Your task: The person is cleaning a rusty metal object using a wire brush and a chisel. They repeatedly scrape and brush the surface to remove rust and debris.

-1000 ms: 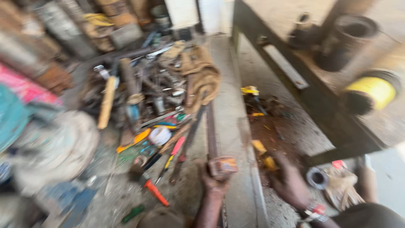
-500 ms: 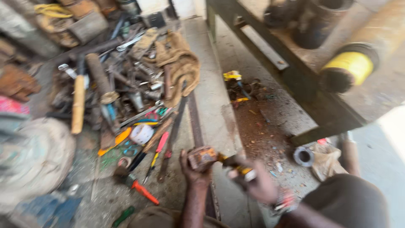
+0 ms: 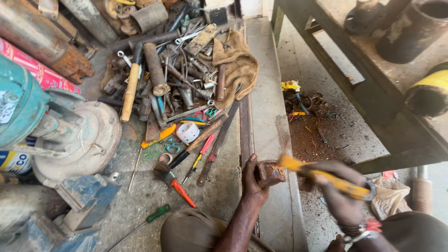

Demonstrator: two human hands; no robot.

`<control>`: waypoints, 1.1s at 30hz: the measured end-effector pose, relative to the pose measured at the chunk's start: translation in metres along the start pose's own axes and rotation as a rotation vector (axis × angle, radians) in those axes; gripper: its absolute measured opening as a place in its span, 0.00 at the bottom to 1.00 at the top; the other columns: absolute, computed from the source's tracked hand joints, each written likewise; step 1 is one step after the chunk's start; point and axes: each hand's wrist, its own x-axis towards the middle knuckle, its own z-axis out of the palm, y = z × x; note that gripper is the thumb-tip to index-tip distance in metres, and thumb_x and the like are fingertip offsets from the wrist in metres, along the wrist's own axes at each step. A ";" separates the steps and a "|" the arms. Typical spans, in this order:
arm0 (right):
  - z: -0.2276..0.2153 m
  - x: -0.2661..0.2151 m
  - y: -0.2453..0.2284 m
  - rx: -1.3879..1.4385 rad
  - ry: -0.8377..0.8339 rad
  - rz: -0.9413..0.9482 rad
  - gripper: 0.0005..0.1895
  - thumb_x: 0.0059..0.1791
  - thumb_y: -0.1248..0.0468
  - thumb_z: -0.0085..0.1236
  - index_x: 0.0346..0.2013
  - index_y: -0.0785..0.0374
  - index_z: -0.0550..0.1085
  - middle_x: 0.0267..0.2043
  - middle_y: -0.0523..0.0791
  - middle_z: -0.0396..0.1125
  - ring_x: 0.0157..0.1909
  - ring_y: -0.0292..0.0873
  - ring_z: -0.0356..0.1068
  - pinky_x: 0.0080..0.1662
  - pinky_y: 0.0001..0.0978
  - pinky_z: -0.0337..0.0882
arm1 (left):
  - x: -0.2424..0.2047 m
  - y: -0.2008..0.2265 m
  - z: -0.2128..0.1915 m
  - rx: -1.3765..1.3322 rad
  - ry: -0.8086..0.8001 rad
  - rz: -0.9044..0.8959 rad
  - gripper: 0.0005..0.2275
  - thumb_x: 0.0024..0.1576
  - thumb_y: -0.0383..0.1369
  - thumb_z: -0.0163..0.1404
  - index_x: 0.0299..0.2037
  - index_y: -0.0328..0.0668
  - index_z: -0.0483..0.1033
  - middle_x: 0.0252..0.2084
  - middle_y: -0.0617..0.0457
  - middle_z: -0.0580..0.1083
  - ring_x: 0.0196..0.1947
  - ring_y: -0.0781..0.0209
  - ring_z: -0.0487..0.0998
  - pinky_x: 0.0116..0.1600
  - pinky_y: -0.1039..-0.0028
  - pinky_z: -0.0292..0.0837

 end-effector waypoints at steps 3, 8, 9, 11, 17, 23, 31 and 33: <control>0.008 0.001 -0.004 -0.267 -0.018 -0.150 0.09 0.49 0.63 0.59 0.38 0.66 0.78 0.37 0.51 0.78 0.33 0.41 0.81 0.34 0.30 0.80 | -0.003 -0.004 0.006 -0.079 -0.103 -0.069 0.33 0.54 0.54 0.55 0.59 0.33 0.66 0.51 0.42 0.70 0.48 0.51 0.77 0.44 0.65 0.84; 0.018 0.001 -0.014 -0.402 -0.078 -0.353 0.06 0.50 0.64 0.57 0.36 0.63 0.78 0.38 0.50 0.77 0.33 0.40 0.82 0.32 0.28 0.78 | -0.018 0.001 0.010 0.130 -0.024 -0.154 0.26 0.56 0.51 0.54 0.55 0.38 0.67 0.49 0.42 0.73 0.41 0.48 0.79 0.41 0.63 0.80; 0.019 0.003 -0.017 -0.485 -0.154 -0.229 0.06 0.47 0.64 0.59 0.34 0.64 0.79 0.34 0.49 0.78 0.30 0.41 0.81 0.31 0.30 0.78 | -0.021 0.003 0.014 0.149 -0.058 -0.111 0.26 0.55 0.50 0.53 0.53 0.37 0.69 0.46 0.44 0.73 0.41 0.50 0.80 0.40 0.63 0.82; 0.019 0.002 -0.025 -0.526 -0.179 -0.176 0.06 0.46 0.65 0.59 0.34 0.64 0.79 0.33 0.49 0.78 0.30 0.42 0.80 0.30 0.32 0.79 | -0.028 0.006 0.021 0.187 -0.122 -0.025 0.24 0.54 0.49 0.52 0.50 0.35 0.72 0.42 0.46 0.75 0.41 0.55 0.81 0.39 0.62 0.85; 0.025 0.001 -0.040 -0.552 -0.156 -0.434 0.06 0.48 0.65 0.57 0.37 0.63 0.77 0.38 0.50 0.76 0.36 0.44 0.80 0.37 0.33 0.79 | -0.035 0.014 0.029 0.218 -0.153 -0.012 0.22 0.54 0.50 0.50 0.46 0.39 0.74 0.41 0.47 0.76 0.40 0.58 0.81 0.38 0.63 0.84; 0.035 0.000 -0.046 -0.528 -0.087 -0.328 0.05 0.48 0.67 0.57 0.37 0.65 0.76 0.40 0.49 0.75 0.39 0.43 0.79 0.39 0.35 0.79 | -0.025 0.016 0.023 0.111 0.074 -0.106 0.16 0.53 0.44 0.54 0.41 0.38 0.76 0.34 0.48 0.77 0.35 0.55 0.82 0.40 0.56 0.86; 0.031 -0.012 -0.026 -0.455 0.096 -0.391 0.04 0.50 0.65 0.56 0.37 0.64 0.74 0.43 0.49 0.75 0.41 0.41 0.80 0.39 0.32 0.80 | -0.032 0.014 0.017 0.181 -0.045 -0.003 0.16 0.53 0.43 0.54 0.40 0.35 0.77 0.33 0.46 0.79 0.31 0.54 0.83 0.33 0.60 0.85; 0.027 -0.015 -0.022 -0.500 -0.112 -0.185 0.05 0.46 0.66 0.60 0.33 0.67 0.76 0.37 0.50 0.75 0.37 0.43 0.77 0.35 0.36 0.76 | -0.034 0.017 0.025 0.163 -0.062 -0.021 0.16 0.54 0.41 0.53 0.41 0.33 0.77 0.33 0.45 0.80 0.31 0.53 0.83 0.33 0.60 0.84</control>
